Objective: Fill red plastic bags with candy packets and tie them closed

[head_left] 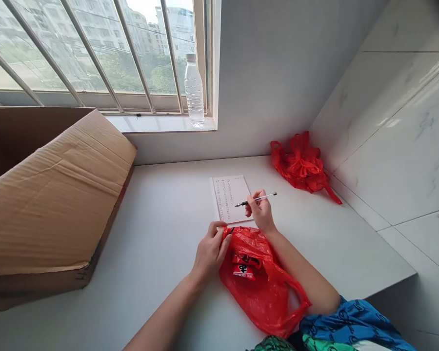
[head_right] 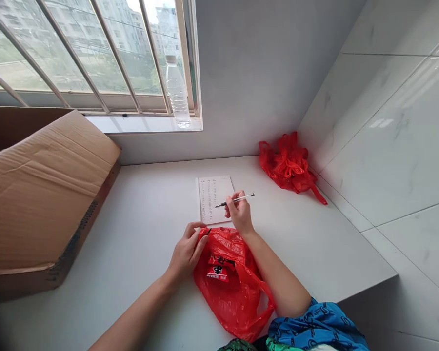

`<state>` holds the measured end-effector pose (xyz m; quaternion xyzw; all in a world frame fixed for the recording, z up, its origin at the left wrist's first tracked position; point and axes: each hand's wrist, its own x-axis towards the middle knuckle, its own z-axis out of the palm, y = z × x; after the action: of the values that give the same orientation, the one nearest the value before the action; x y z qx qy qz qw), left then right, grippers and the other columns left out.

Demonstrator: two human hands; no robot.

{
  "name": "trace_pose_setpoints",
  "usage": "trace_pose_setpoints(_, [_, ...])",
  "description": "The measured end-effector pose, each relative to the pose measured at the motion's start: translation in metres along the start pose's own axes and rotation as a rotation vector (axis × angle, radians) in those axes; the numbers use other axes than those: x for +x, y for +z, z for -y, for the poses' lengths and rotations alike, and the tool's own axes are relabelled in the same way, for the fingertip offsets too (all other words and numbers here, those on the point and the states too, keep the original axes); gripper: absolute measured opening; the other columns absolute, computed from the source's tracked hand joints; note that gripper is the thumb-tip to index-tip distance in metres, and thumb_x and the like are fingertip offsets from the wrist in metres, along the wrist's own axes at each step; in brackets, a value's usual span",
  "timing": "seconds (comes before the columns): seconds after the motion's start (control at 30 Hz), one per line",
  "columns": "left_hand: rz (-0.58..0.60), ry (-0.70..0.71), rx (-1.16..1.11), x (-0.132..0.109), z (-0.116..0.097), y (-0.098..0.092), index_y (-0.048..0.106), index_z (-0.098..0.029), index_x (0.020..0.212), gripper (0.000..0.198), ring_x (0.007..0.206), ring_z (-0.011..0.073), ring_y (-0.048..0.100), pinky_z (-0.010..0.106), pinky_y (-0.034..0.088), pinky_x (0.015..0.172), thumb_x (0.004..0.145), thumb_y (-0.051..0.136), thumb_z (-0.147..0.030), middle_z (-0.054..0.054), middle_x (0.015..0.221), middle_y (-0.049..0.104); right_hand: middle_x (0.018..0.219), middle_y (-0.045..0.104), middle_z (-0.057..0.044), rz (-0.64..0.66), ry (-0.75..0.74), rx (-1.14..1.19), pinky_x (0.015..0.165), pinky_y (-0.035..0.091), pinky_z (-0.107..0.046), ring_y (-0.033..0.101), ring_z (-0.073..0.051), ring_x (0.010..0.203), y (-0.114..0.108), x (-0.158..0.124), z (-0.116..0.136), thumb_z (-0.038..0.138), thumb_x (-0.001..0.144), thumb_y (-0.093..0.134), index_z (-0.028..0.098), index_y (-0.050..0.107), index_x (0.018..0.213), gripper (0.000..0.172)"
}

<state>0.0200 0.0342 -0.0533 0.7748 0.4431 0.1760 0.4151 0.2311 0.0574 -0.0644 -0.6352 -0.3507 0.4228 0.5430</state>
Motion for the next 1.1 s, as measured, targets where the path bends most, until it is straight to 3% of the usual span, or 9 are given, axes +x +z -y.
trace_pose_setpoints(0.07, [-0.028,-0.016,0.031,0.000,0.003,0.000,0.057,-0.021,0.093,0.029,0.090,0.0160,0.063,0.035,0.053,0.078,0.103,0.036,-0.036,0.007,0.142,0.047,0.073,0.067,0.002,0.056,0.002,-0.066,0.057,0.054,-0.025,0.063,-0.012,0.058,0.009,-0.002,-0.010,0.054,0.092,0.052,0.022,0.052,0.102,0.033])
trace_pose_setpoints(0.17, [-0.060,-0.018,0.087,0.002,0.008,-0.001,0.060,-0.021,0.093,0.026,0.110,0.0220,0.059,0.040,0.054,0.086,0.102,0.039,-0.034,0.005,0.143,0.051,0.096,0.070,-0.005,0.128,0.023,-0.171,0.070,0.057,-0.029,0.067,-0.014,0.075,0.014,0.001,-0.022,0.054,0.092,0.050,0.021,0.061,0.108,0.038])
trace_pose_setpoints(0.27, [-0.046,0.018,0.088,0.003,0.011,0.000,0.062,-0.022,0.094,0.023,0.117,0.0237,0.054,0.043,0.053,0.094,0.101,0.042,-0.031,0.003,0.134,0.061,0.085,0.069,-0.003,0.124,0.061,-0.217,0.063,0.054,-0.027,0.063,-0.015,0.066,0.013,0.003,-0.032,0.052,0.087,0.059,0.021,0.064,0.098,0.034])
trace_pose_setpoints(0.4, [-0.049,0.026,0.052,0.004,0.013,0.002,0.063,-0.023,0.100,0.020,0.115,0.0228,0.054,0.044,0.053,0.094,0.101,0.044,-0.029,0.001,0.133,0.062,0.071,0.065,0.000,0.112,0.021,-0.318,0.058,0.048,-0.027,0.058,-0.015,0.058,0.012,0.002,-0.035,0.051,0.089,0.056,0.022,0.061,0.088,0.029])
trace_pose_setpoints(0.77, [-0.042,0.029,0.027,0.006,0.008,-0.001,0.064,-0.023,0.102,0.022,0.114,0.0241,0.052,0.045,0.053,0.092,0.102,0.043,-0.029,0.004,0.124,0.066,0.072,0.067,0.000,0.142,-0.054,-0.494,0.061,0.044,-0.027,0.058,-0.016,0.059,0.015,0.001,-0.030,0.044,0.093,0.050,0.022,0.062,0.088,0.026])
trace_pose_setpoints(1.1, [-0.025,0.015,0.037,0.006,0.008,0.000,0.063,-0.023,0.102,0.020,0.115,0.0231,0.051,0.043,0.052,0.094,0.101,0.045,-0.029,0.002,0.126,0.065,0.064,0.063,0.002,0.125,-0.068,-0.513,0.059,0.041,-0.027,0.055,-0.015,0.055,0.015,0.002,-0.027,0.040,0.092,0.050,0.023,0.061,0.083,0.022])
